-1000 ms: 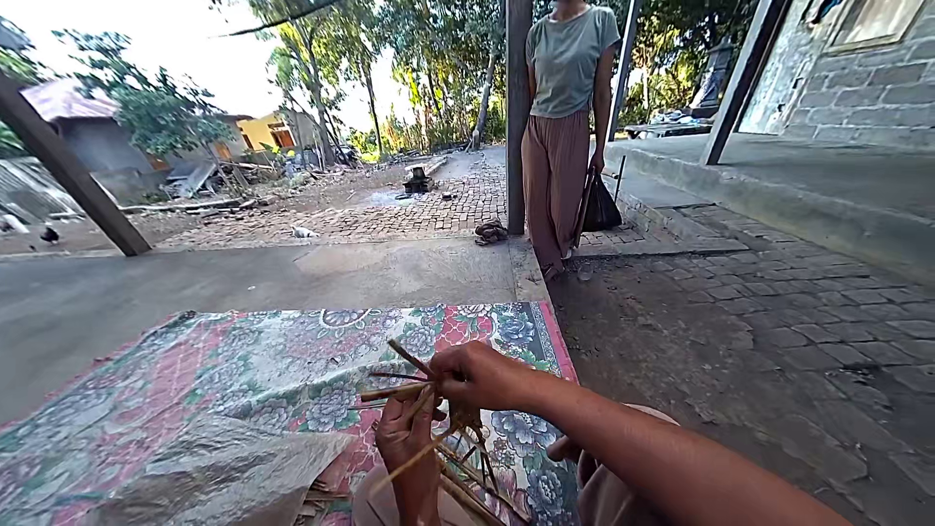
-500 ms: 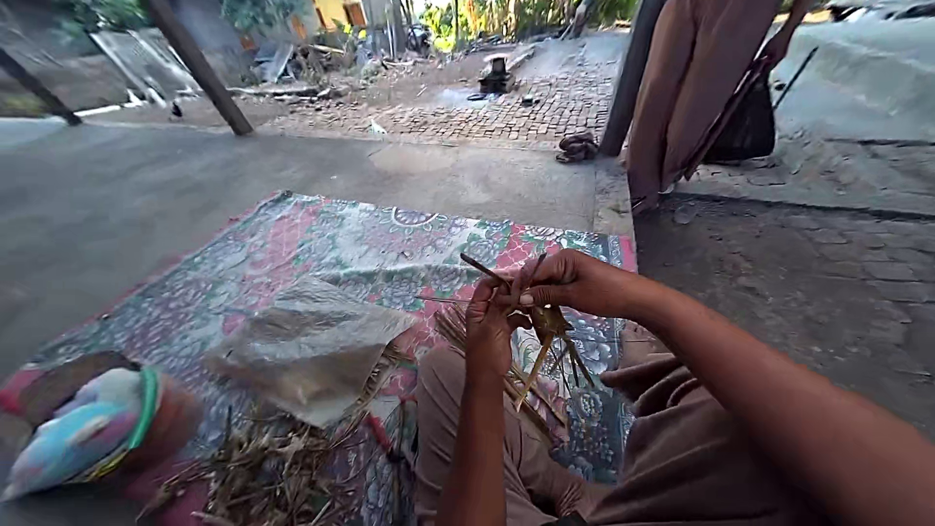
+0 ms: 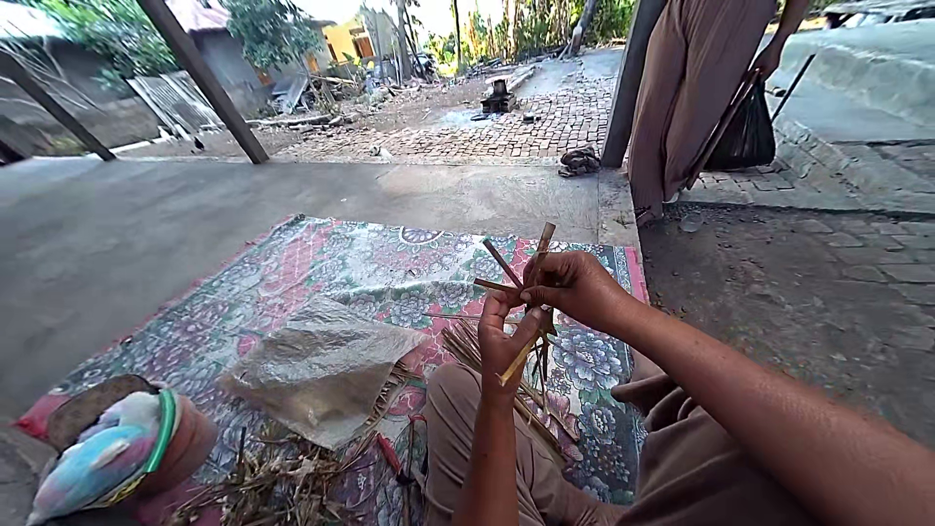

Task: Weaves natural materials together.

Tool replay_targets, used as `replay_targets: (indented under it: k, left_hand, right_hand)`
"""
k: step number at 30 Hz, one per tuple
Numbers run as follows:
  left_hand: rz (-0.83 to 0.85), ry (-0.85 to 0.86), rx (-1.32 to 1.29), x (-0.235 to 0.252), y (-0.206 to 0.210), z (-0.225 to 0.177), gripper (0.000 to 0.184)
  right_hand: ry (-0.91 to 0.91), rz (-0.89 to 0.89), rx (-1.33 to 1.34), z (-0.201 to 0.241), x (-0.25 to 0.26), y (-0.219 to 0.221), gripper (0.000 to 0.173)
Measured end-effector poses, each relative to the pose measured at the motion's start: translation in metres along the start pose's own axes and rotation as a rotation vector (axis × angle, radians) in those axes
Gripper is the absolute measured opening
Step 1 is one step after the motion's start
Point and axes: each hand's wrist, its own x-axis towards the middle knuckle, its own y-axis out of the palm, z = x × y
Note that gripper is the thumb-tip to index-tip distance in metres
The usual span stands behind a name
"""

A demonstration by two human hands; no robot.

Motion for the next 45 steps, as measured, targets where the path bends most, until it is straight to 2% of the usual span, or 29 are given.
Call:
replay_targets:
  k: [4, 8, 17, 21, 26, 30, 35, 38, 41, 45]
  left_hand:
    - [-0.063, -0.013, 0.023, 0.0, 0.002, 0.003, 0.015]
    - [-0.068, 0.084, 0.086, 0.002, -0.003, 0.007, 0.007]
    - [-0.03, 0.036, 0.09, 0.004, -0.011, 0.01, 0.014]
    - [-0.047, -0.026, -0.084, 0.003, -0.009, 0.004, 0.014]
    - [-0.054, -0.098, -0.248, 0.004, -0.008, 0.008, 0.014]
    - [-0.08, -0.024, -0.196, 0.004, -0.003, 0.012, 0.013]
    - [-0.067, 0.036, -0.093, 0.004, -0.005, 0.013, 0.015]
    - [-0.08, 0.059, -0.062, 0.005, -0.007, 0.016, 0.014]
    - [-0.132, 0.075, -0.045, 0.005, -0.003, 0.017, 0.014]
    - [-0.181, 0.078, -0.029, 0.005, -0.001, 0.017, 0.013]
  right_hand:
    - [-0.011, -0.016, -0.037, 0.001, 0.001, 0.005, 0.01]
    - [0.06, -0.02, -0.084, 0.004, 0.002, 0.007, 0.012]
    - [0.038, 0.106, -0.083, -0.005, 0.004, 0.002, 0.012]
    - [0.008, 0.101, -0.059, -0.002, 0.005, 0.002, 0.015]
    - [0.179, 0.091, 0.083, -0.003, 0.006, 0.001, 0.016]
    - [0.296, 0.088, 0.224, 0.002, 0.005, 0.004, 0.013]
    - [0.303, 0.097, 0.219, 0.001, 0.009, 0.006, 0.014]
    - [0.223, 0.096, 0.127, -0.006, 0.009, 0.008, 0.015]
    - [0.103, 0.052, -0.111, -0.01, 0.007, 0.016, 0.015]
    - [0.042, 0.026, -0.334, -0.007, 0.004, 0.023, 0.011]
